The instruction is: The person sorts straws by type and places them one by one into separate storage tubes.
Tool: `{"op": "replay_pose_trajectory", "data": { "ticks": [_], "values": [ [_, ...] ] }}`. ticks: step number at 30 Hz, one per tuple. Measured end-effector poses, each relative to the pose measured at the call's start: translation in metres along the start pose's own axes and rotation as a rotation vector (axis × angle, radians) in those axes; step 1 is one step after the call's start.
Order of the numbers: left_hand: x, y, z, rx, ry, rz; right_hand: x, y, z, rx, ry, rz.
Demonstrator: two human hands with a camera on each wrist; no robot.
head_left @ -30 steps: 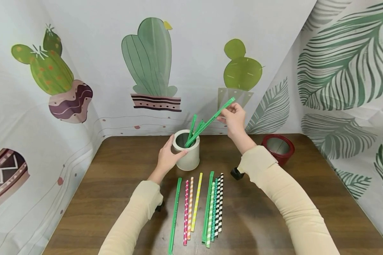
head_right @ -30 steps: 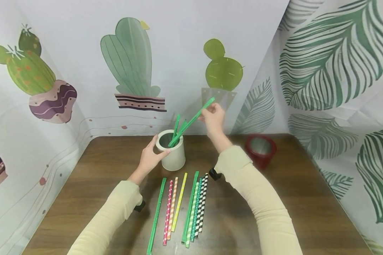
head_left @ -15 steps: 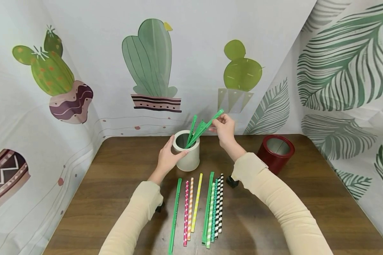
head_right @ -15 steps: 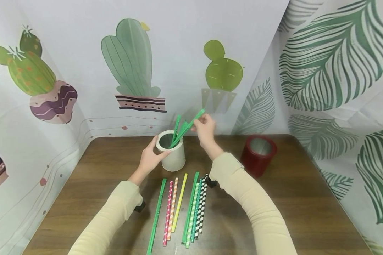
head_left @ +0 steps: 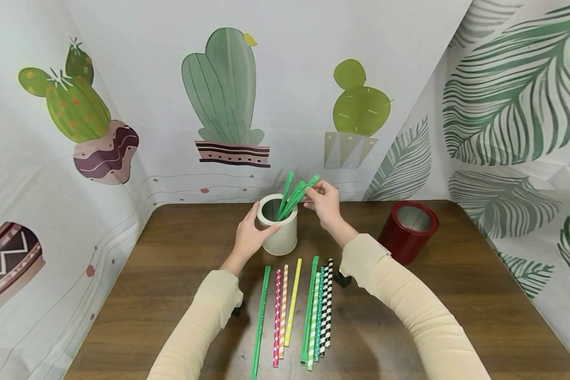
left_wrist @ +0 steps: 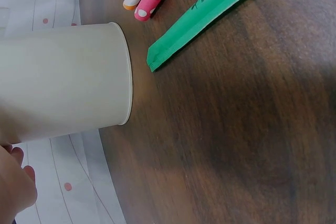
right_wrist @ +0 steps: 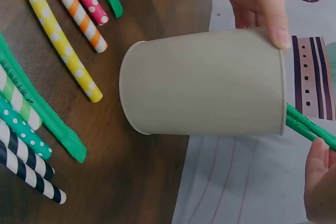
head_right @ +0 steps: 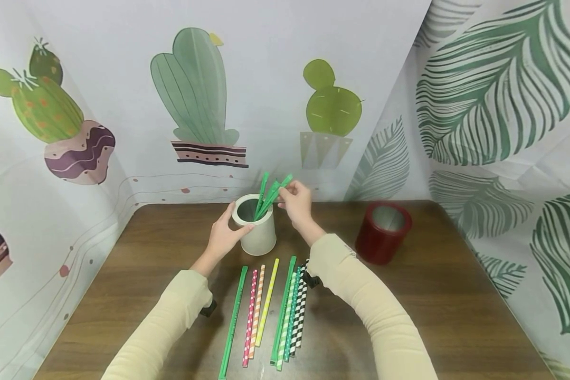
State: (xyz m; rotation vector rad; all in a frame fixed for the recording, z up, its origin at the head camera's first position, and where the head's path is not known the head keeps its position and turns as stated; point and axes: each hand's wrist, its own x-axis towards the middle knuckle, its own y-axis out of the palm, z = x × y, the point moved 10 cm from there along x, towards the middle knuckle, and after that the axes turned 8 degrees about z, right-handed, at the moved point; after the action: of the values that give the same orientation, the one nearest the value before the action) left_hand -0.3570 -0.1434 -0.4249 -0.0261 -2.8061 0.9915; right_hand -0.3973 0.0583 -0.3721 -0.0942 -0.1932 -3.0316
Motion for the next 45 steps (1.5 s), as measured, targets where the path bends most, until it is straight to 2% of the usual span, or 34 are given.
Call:
{"op": "replay_pose_trajectory", "data": {
  "ticks": [4, 11, 15, 24, 31, 36, 45],
  "values": [
    [0.000, 0.000, -0.001, -0.006, 0.006, 0.000, -0.002, 0.004, -0.007, -0.023, 0.027, 0.019],
    [-0.001, 0.001, -0.001, -0.006, -0.004, -0.002, -0.005, 0.009, -0.015, -0.166, 0.056, 0.037],
    [-0.001, 0.002, 0.000, -0.005, -0.011, 0.003, -0.006, 0.011, -0.016, -0.208, 0.064, 0.042],
    [-0.001, 0.002, 0.001, -0.006, -0.021, 0.008, -0.009, 0.006, -0.021, -0.235, 0.097, 0.070],
    [-0.002, 0.002, 0.000, -0.003, -0.014, 0.010, -0.013, -0.002, -0.034, -0.185, 0.155, 0.111],
    [-0.001, 0.001, 0.000, 0.006, -0.012, 0.004, -0.017, -0.006, -0.045, -0.176, 0.233, 0.149],
    [-0.001, 0.000, -0.001, 0.011, 0.001, -0.006, -0.032, -0.014, -0.078, -0.266, 0.425, 0.275]
  ]
}}
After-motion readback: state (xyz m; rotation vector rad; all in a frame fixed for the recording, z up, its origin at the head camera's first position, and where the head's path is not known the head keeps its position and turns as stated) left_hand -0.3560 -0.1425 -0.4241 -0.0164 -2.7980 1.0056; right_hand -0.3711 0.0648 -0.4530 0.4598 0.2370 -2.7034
